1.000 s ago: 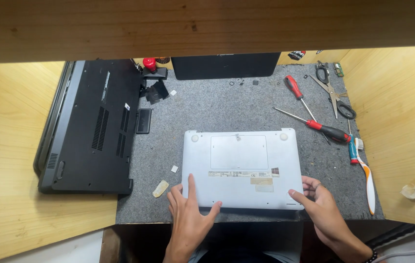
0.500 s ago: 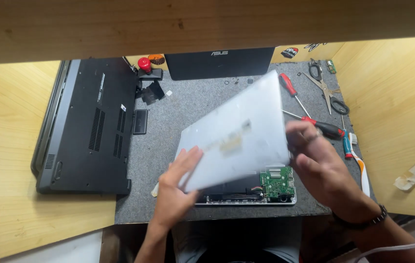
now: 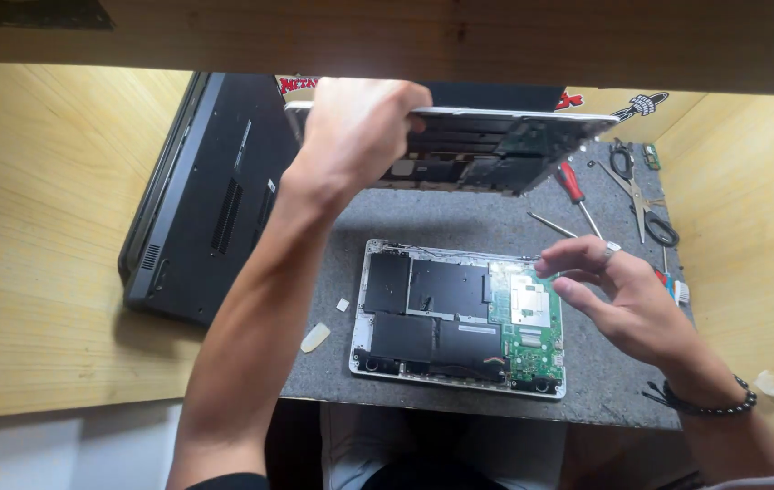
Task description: Disassembling a laptop by removing the back cover and unscrewing internal components at a repair station.
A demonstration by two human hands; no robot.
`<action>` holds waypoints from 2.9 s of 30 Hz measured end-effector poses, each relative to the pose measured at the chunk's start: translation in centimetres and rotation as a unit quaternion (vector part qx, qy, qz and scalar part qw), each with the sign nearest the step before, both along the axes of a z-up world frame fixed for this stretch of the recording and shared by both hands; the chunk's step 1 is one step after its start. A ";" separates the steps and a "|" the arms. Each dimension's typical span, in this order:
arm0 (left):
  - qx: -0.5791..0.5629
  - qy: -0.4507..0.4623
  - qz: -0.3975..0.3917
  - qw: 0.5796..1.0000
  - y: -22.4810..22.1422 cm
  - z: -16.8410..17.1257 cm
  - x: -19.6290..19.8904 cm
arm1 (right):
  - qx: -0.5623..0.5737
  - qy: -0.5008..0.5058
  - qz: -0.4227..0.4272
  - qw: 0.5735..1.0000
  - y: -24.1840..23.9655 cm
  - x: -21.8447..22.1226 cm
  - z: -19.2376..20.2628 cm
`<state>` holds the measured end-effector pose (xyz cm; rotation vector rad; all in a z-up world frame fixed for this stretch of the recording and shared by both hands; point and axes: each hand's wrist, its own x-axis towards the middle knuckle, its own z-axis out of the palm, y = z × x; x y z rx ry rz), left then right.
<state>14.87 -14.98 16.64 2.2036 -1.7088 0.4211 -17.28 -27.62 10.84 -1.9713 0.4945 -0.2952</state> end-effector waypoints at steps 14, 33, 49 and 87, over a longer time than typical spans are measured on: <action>-0.123 0.040 0.001 0.992 -13.4 -11.0 5.5 | -0.041 0.222 -0.139 0.964 -2.7 -5.5 -11.1; 0.209 0.373 0.054 0.902 16.7 -21.5 -10.9 | -0.324 0.118 0.035 0.938 -0.3 -7.0 -17.7; 0.066 0.323 0.045 0.943 15.5 -23.5 -10.4 | -0.360 0.341 -0.124 0.860 -11.3 -4.7 -11.4; -0.141 0.561 -0.337 0.743 -0.5 -14.7 -19.4 | -0.142 -0.126 -0.008 0.982 1.5 -4.5 -19.0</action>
